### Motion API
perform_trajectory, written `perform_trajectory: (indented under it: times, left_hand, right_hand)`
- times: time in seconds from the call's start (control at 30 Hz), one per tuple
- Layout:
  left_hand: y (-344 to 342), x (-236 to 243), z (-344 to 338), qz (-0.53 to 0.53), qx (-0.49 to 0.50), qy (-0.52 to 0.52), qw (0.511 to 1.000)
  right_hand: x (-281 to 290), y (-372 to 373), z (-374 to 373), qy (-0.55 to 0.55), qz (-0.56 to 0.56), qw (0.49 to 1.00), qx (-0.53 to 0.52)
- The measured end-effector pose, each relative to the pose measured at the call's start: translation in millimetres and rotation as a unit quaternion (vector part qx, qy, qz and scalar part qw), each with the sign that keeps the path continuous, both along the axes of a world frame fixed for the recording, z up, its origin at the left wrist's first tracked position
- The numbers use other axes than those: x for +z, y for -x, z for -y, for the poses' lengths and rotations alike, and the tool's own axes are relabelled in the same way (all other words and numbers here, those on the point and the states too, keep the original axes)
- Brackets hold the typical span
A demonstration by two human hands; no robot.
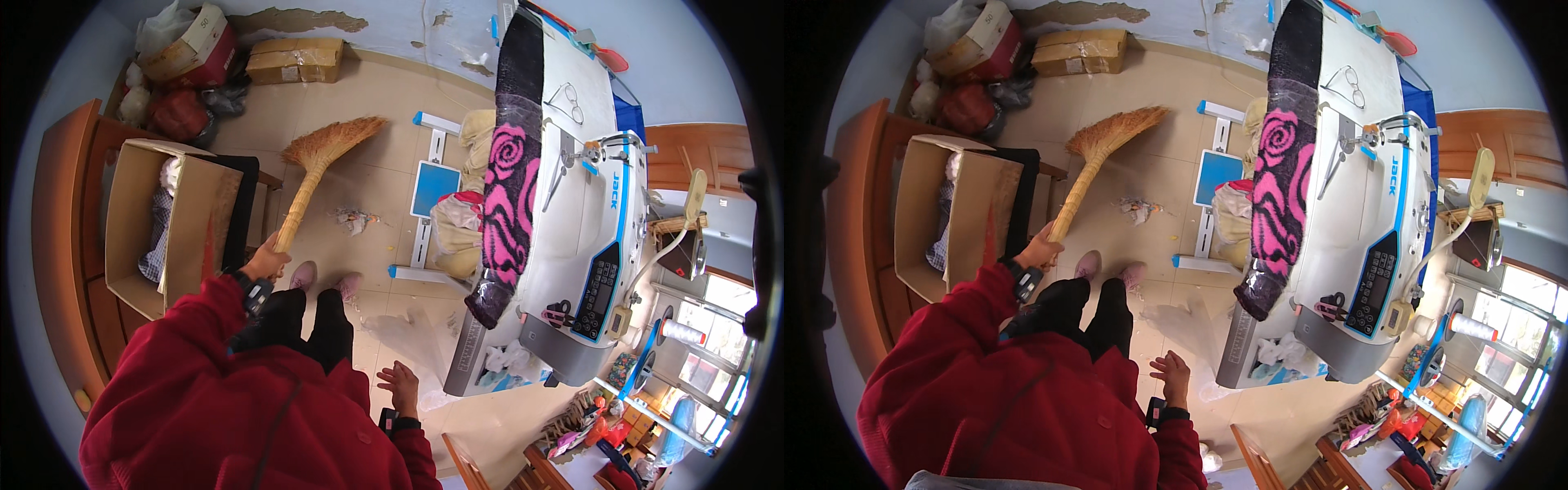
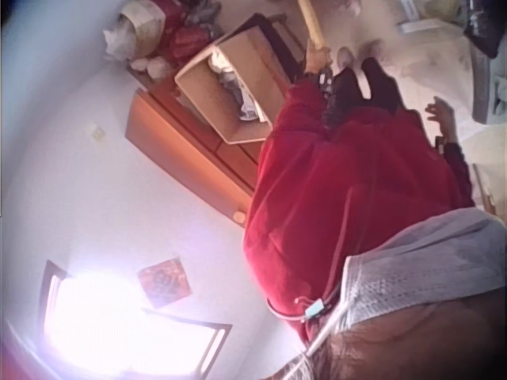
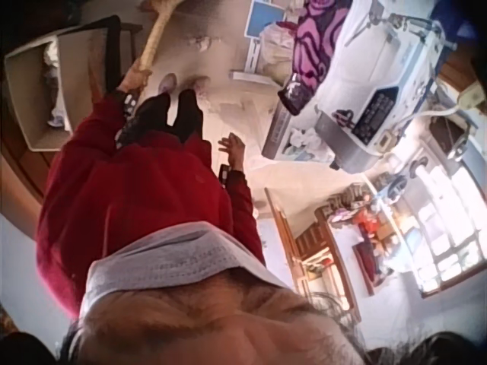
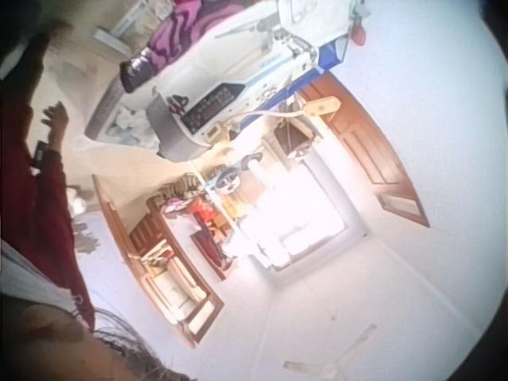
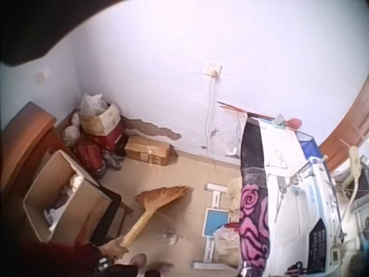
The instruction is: The person sweeps scattered debris on a tiled floor using a traditional straw broom. They gather the debris into a pile, move a cardboard box to access more floor area, and continue sweeping around a sewing machine and other items. The person also briefly lifts a plastic bag and adjusts a power cord while sweeping.
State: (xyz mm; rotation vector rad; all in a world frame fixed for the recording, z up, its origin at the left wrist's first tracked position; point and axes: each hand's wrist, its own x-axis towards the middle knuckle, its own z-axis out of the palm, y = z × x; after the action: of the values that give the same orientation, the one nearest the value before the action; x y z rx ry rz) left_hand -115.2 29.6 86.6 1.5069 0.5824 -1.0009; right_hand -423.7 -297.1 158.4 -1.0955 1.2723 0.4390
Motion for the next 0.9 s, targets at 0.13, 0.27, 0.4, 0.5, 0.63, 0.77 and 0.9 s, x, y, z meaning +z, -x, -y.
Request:
perform_trajectory:
  times: [0.13,0.27,0.4,0.5,0.63,0.77,0.9]
  left_hand:
    - [2.3,-14.0,5.2,-0.051,-0.025,-0.002,0.998]
    - [36.2,34.0,-15.7,-0.137,-0.082,0.021,0.987]
    - [29.0,95.7,-37.8,-0.231,-0.087,0.061,0.967]
    - [41.2,128.1,-32.8,-0.237,-0.073,0.080,0.965]
    - [58.6,138.3,-26.2,-0.198,-0.099,0.059,0.973]
    - [62.3,104.1,-7.9,-0.094,-0.113,0.012,0.989]
    - [52.5,32.9,33.8,0.027,-0.149,-0.065,0.986]
  right_hand:
    - [4.0,6.5,-13.6,-0.004,-0.002,1.000,0.007]
    - [10.7,10.7,-23.6,0.000,-0.007,1.000,0.014]
    - [17.4,11.4,-29.8,0.012,-0.022,1.000,0.008]
    - [20.1,15.5,-32.1,0.033,-0.006,0.999,-0.015]
    - [17.3,25.1,-34.0,0.028,-0.004,0.999,-0.039]
    - [3.3,29.0,-35.4,0.011,-0.007,1.000,-0.025]
    - [-16.0,39.7,-30.7,0.012,-0.006,1.000,-0.006]
